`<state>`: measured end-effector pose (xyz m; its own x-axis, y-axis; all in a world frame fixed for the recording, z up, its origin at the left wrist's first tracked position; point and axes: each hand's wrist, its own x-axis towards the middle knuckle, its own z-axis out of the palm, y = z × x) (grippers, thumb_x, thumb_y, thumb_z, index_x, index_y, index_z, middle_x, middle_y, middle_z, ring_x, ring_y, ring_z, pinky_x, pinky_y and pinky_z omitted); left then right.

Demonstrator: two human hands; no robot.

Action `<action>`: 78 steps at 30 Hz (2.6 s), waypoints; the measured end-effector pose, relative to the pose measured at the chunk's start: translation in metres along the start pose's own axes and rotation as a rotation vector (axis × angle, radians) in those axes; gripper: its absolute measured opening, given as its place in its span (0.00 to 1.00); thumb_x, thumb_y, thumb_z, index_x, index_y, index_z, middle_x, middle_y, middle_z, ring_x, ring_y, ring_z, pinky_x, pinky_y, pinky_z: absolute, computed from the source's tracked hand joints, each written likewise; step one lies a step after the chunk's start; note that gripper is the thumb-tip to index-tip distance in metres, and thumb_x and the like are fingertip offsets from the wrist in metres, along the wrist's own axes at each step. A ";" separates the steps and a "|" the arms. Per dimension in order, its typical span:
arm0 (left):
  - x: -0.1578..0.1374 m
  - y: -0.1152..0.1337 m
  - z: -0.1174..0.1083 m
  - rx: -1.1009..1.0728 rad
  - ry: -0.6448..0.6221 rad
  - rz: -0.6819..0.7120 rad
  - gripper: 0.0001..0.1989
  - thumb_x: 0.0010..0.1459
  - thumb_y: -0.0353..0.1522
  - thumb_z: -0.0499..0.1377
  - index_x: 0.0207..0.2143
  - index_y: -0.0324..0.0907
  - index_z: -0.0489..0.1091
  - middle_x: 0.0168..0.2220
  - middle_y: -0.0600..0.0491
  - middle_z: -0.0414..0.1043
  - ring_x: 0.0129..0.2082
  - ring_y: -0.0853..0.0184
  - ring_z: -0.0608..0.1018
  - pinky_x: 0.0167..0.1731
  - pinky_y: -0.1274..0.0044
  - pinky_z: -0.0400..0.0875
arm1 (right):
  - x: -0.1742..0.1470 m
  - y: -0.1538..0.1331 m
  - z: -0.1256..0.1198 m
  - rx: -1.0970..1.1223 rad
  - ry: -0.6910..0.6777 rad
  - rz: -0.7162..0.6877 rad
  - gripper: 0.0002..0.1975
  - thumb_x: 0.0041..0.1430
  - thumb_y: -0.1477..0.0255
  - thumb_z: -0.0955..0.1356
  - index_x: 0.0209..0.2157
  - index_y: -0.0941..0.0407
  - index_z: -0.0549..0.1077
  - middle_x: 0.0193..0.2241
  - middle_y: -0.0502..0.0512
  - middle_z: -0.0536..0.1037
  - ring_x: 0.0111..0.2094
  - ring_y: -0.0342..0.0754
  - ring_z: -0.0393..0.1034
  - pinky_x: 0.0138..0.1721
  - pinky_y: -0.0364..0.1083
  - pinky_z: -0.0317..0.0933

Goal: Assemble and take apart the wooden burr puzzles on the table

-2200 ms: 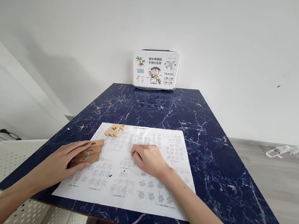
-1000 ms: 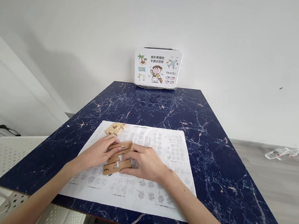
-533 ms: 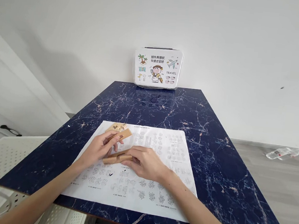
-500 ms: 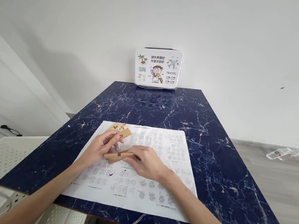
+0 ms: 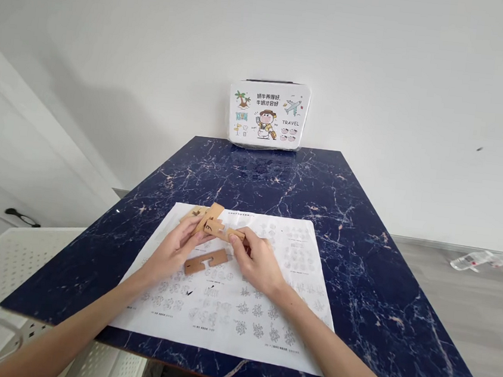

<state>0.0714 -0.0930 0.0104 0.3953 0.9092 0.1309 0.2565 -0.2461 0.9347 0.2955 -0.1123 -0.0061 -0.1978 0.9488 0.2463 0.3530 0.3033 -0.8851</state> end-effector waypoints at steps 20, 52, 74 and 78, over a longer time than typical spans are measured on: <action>-0.009 -0.014 0.005 0.243 0.008 0.060 0.23 0.74 0.40 0.52 0.68 0.48 0.57 0.60 0.44 0.75 0.58 0.55 0.80 0.59 0.60 0.77 | -0.004 -0.004 0.004 0.159 0.089 0.093 0.20 0.72 0.53 0.62 0.34 0.54 0.69 0.19 0.46 0.67 0.21 0.44 0.59 0.24 0.45 0.53; -0.012 -0.012 0.011 0.260 -0.084 0.306 0.29 0.72 0.34 0.56 0.73 0.47 0.56 0.49 0.45 0.82 0.32 0.69 0.80 0.31 0.79 0.76 | -0.011 -0.016 0.016 0.079 -0.023 0.021 0.15 0.73 0.62 0.61 0.30 0.52 0.64 0.21 0.48 0.73 0.23 0.45 0.68 0.32 0.46 0.62; -0.012 -0.007 0.009 0.174 -0.146 0.195 0.26 0.72 0.34 0.55 0.71 0.47 0.61 0.56 0.42 0.78 0.44 0.62 0.81 0.41 0.73 0.79 | -0.013 -0.005 0.022 -0.033 -0.009 0.043 0.14 0.70 0.61 0.62 0.30 0.52 0.64 0.22 0.48 0.74 0.23 0.45 0.65 0.30 0.46 0.60; -0.013 -0.006 0.009 0.145 -0.173 0.198 0.27 0.73 0.34 0.55 0.71 0.50 0.60 0.58 0.42 0.77 0.42 0.63 0.81 0.39 0.73 0.78 | -0.013 -0.005 0.022 -0.073 -0.006 0.019 0.13 0.71 0.61 0.62 0.32 0.52 0.65 0.21 0.48 0.72 0.21 0.45 0.62 0.28 0.46 0.59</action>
<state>0.0730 -0.1062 0.0000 0.5911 0.7713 0.2360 0.2776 -0.4692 0.8383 0.2764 -0.1276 -0.0132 -0.1958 0.9540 0.2270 0.4226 0.2910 -0.8583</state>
